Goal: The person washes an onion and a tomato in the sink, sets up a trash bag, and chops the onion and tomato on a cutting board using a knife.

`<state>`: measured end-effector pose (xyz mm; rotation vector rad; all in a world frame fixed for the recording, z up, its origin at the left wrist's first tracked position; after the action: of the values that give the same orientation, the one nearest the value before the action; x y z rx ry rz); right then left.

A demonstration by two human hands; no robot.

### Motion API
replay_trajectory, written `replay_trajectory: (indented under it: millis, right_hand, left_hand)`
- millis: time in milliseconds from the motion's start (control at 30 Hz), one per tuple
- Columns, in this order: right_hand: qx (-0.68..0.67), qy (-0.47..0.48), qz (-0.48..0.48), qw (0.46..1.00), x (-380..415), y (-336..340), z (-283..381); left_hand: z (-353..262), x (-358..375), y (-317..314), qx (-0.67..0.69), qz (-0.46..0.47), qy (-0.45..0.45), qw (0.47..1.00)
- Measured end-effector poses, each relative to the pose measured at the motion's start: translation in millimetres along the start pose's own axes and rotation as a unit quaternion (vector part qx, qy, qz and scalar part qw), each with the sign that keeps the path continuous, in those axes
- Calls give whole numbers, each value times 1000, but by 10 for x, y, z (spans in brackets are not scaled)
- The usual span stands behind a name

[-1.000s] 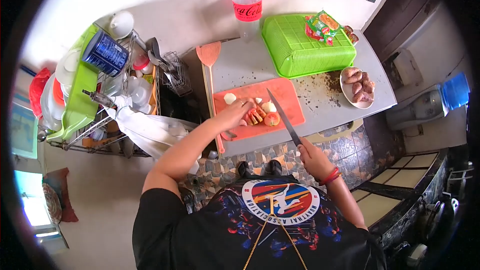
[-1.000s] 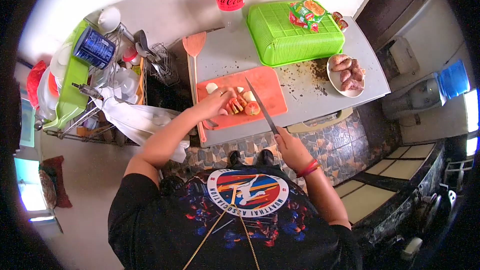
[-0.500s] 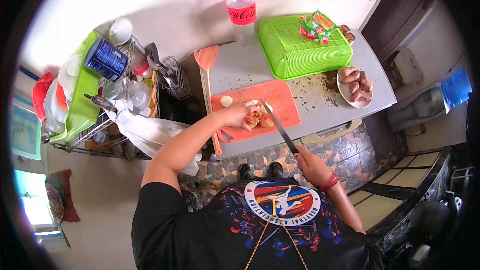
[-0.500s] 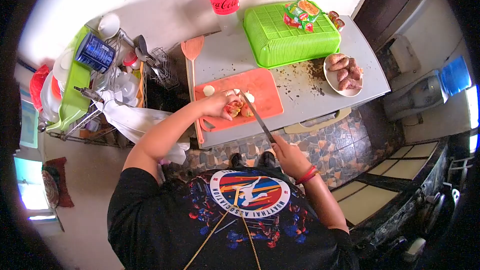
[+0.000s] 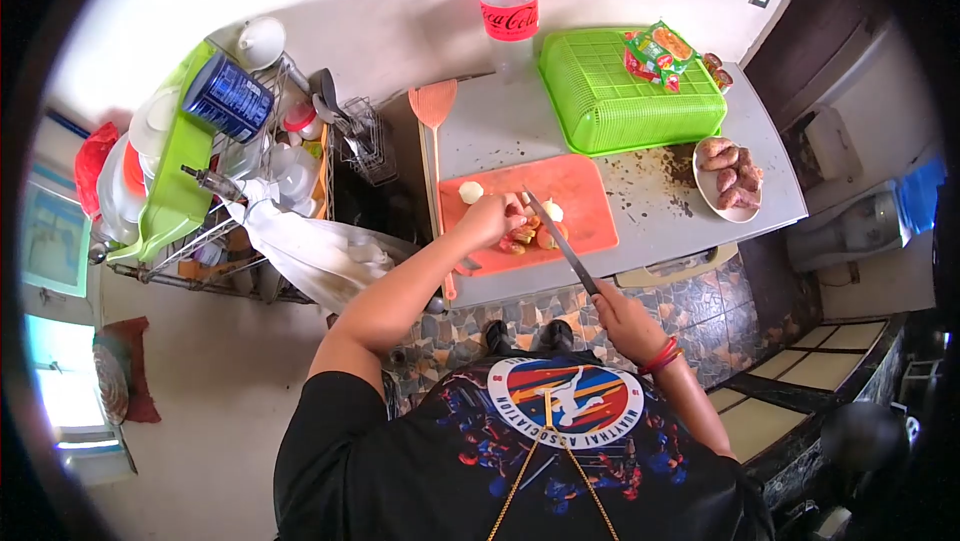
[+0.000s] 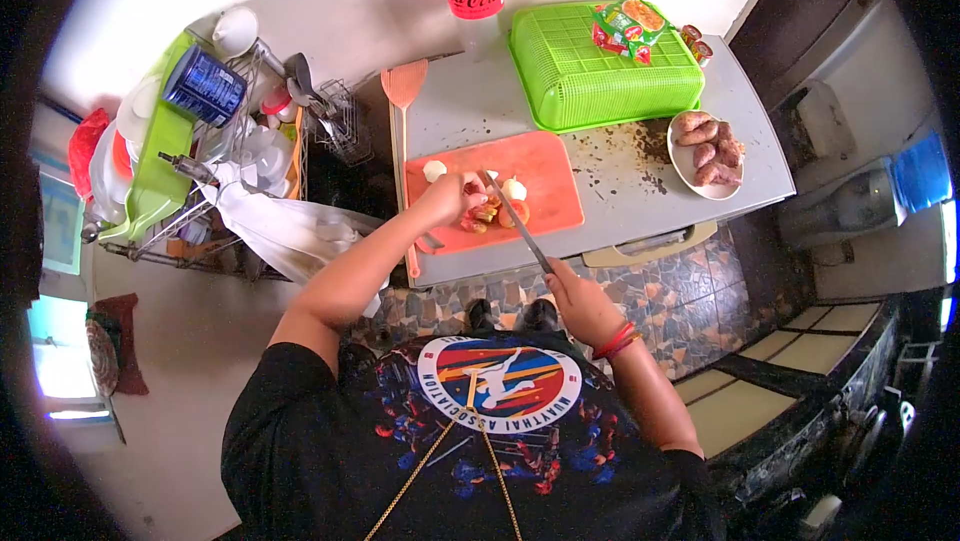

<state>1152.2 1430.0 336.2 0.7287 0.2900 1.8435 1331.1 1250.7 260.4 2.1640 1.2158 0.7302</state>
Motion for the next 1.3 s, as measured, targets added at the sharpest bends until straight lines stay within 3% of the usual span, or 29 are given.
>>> replay_trajectory:
  millis: [100, 300, 400, 500, 600, 800, 900, 1133, 1300]
  right_hand:
    - [16, 50, -53, 997, -11, 61, 75]
    - [-5, 13, -34, 999, 3, 63, 29]
    - [-5, -6, -39, 999, 40, 85, -33]
    - [-10, -13, -49, 999, 67, 100, -98]
    - [-25, 40, -85, 995, 83, 136, -63]
    - [-33, 11, -75, 997, 74, 152, -67]
    - [-30, 49, -105, 993, 58, 161, -83]
    - [-41, 18, -74, 996, 61, 158, -82]
    - [-7, 92, -65, 994, 126, 103, 9]
  left_hand:
    - [61, -127, -95, -11, 5, -3, 1000]
    - [-164, -159, -60, -15, 13, -18, 1000]
    - [-79, -184, -153, 76, 40, 19, 996]
    - [-127, -195, -157, 49, 64, 25, 996]
    - [91, -268, -288, 64, 96, 44, 992]
    - [79, -211, -235, 53, 57, 23, 997]
    - [-118, -136, 82, 122, 37, 55, 990]
    - [-82, 78, 461, 319, 6, 119, 940]
    - [-207, 281, 665, 447, -45, 80, 890]
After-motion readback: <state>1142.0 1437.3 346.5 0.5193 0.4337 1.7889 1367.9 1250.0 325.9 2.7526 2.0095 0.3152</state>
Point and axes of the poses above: each hand's wrist, its own x-axis away from the middle knuckle, its own y-axis out of the back of the hand, z = x × y, the point moved 10 cm from there along -x, towards the middle knuckle, and after that the axes turned 2 degrees about -x, right-handed, at the moved point
